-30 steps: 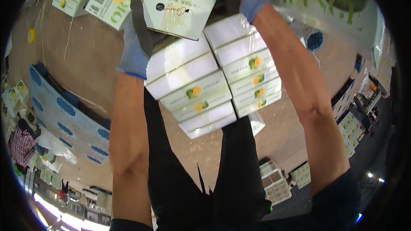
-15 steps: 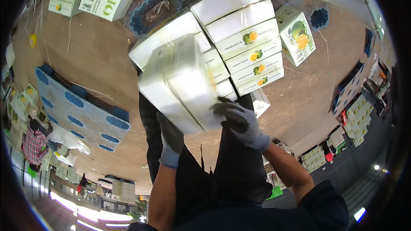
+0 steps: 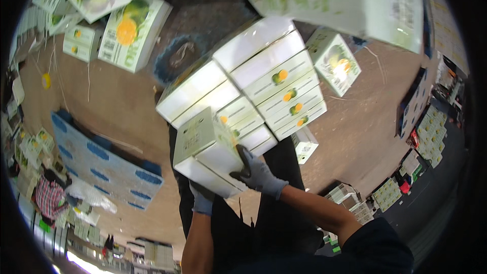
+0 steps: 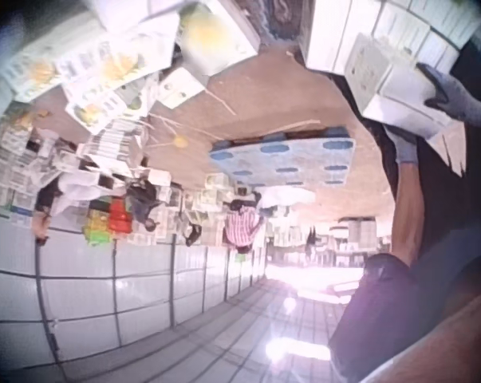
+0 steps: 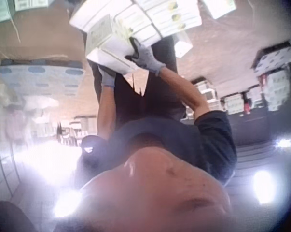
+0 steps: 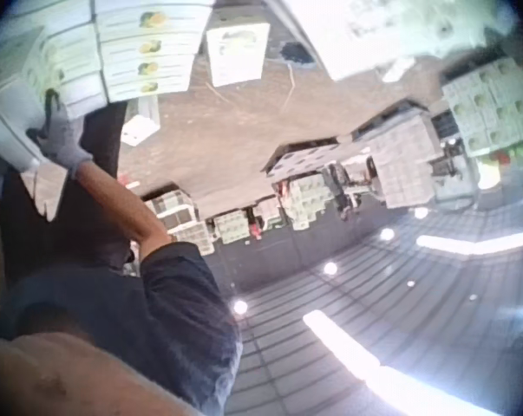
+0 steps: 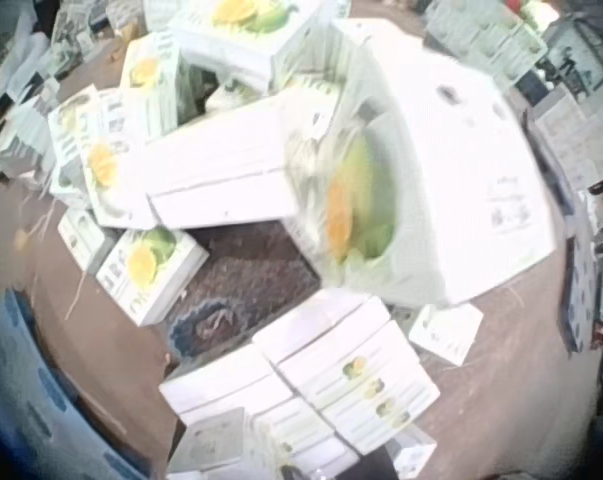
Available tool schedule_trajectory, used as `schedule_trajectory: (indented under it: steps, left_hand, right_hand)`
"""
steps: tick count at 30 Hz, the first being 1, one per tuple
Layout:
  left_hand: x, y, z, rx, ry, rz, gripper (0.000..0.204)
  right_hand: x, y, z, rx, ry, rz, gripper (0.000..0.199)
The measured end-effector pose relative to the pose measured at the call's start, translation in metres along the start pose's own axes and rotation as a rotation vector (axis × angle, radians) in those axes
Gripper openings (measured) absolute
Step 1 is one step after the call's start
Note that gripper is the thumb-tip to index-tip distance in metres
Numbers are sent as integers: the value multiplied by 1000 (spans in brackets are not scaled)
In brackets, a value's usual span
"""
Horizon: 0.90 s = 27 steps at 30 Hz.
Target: The person assembles flat cardboard boxes into rectangular containers, then uses a handheld tape dispenser to seal the flaps. They repeatedly pick up boxes, fold them, apply tape, and stack the finished units on a blue pallet.
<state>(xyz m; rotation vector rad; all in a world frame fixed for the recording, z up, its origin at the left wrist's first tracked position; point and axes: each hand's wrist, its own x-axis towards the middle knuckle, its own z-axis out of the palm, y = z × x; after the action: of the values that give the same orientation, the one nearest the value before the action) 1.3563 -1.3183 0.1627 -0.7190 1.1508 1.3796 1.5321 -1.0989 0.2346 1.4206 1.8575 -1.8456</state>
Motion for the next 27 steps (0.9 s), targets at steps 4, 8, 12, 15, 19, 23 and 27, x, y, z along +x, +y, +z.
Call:
schedule_trajectory:
  steps: [4, 8, 12, 15, 19, 23, 27]
  left_hand:
    - [12, -29, -2, 136, -158, 24, 67]
    - [-4, -55, 6, -90, -230, -137, 63]
    - [-29, -53, 30, 98, -108, -155, 59]
    - [-37, -49, 52, 920, -155, -65, 60]
    - [-44, -55, 54, -295, -67, -422, 60]
    - [-46, -64, 22, 189, 2, -273, 58]
    - [-37, -55, 2, 1416, -310, -55, 61]
  right_hand:
    - [-6, -2, -32, -238, -55, 96, 93]
    - [-10, -5, -52, -176, -64, 105, 84]
    - [-22, -9, -49, -296, -112, 136, 82]
    - [-37, -5, -40, -349, -115, 158, 81]
    - [-57, 9, -31, -280, -63, 204, 80]
    - [-64, 24, -26, -191, -66, 225, 81]
    - [-61, 27, -21, -181, -43, 190, 81]
